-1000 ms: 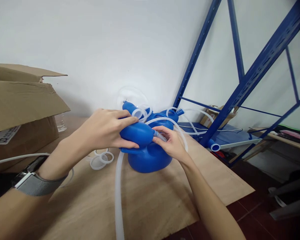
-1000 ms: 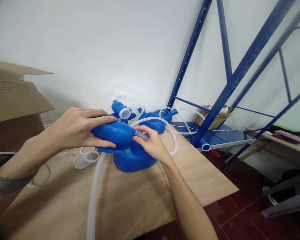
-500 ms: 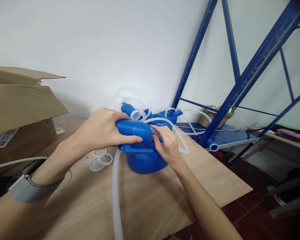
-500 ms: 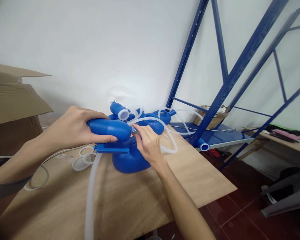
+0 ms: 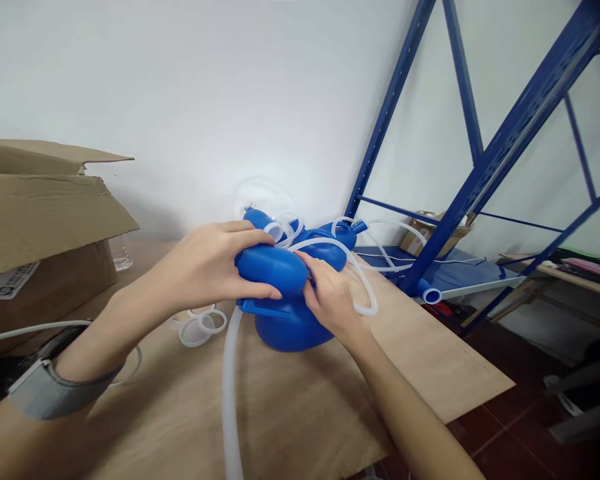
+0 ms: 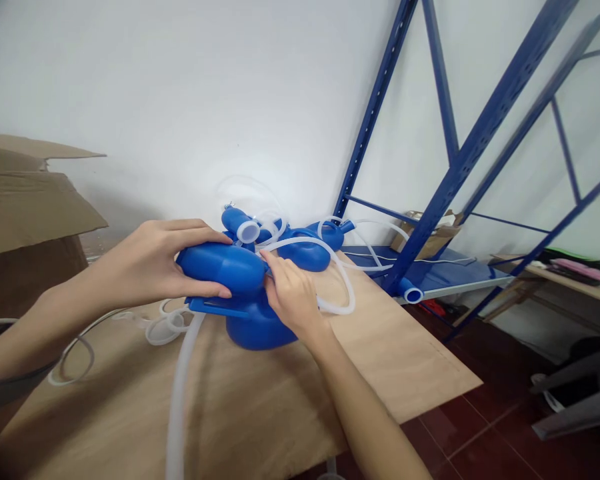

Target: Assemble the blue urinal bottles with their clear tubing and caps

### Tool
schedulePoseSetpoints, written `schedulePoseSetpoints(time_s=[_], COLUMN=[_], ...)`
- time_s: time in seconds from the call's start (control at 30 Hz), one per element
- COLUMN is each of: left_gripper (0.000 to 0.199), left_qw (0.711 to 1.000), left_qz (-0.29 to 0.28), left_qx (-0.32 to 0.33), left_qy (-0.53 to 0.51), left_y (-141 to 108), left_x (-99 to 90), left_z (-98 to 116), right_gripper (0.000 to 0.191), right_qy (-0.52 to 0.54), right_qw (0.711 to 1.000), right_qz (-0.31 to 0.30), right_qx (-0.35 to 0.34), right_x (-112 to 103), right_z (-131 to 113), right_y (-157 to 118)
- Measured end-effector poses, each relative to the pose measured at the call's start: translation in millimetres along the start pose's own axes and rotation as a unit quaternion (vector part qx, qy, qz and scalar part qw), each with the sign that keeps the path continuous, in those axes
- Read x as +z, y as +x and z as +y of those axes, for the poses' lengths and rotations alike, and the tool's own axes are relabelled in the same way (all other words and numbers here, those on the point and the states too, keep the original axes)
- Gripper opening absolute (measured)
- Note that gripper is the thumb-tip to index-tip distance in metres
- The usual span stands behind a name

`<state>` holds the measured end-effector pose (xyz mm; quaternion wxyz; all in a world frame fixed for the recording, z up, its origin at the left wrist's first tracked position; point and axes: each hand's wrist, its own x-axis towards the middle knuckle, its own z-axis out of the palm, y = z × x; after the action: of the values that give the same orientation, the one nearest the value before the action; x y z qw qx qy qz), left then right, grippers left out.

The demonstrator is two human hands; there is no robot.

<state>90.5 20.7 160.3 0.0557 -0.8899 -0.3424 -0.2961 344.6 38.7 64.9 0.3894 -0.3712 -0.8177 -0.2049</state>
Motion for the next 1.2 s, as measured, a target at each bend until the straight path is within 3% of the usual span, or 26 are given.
schedulePoseSetpoints(time_s=[0.23,0.57,0.77,0.9,1.0,1.1,1.2], left_gripper=[0.068,0.065,0.063,0.064,0.057,0.045,0.045], left_qw=[0.999,0.997,0.999,1.000,0.994,0.967,0.922], left_qz=[-0.033,-0.010,0.008,0.003,-0.031,-0.090,-0.157], left_qx=[0.026,0.065,0.051,-0.009,-0.102,-0.210,-0.277], left_qy=[-0.022,-0.026,0.006,-0.003,-0.032,-0.109,-0.221], left_y=[-3,-7,-8,-6,-3,-1,0], left_x=[-17.8,-24.8,-29.3,-30.1,-30.2,-31.5,-33.6], left_z=[-2,-2,8,17,19,15,8], right_gripper=[0.046,0.049,0.055,0.055,0.054,0.053,0.048], right_qy=[0.025,0.084,0.041,-0.027,-0.055,-0.089,-0.131], right_qw=[0.991,0.993,0.997,0.995,0.990,0.982,0.971], right_qz=[-0.034,-0.059,-0.048,-0.026,0.000,0.028,0.056], right_qx=[-0.128,-0.057,-0.053,-0.095,-0.129,-0.162,-0.193], right_x=[-16,-35,-35,-31,-29,-29,-29], right_z=[10,-2,3,7,7,5,4], right_y=[1,8,9,9,9,10,11])
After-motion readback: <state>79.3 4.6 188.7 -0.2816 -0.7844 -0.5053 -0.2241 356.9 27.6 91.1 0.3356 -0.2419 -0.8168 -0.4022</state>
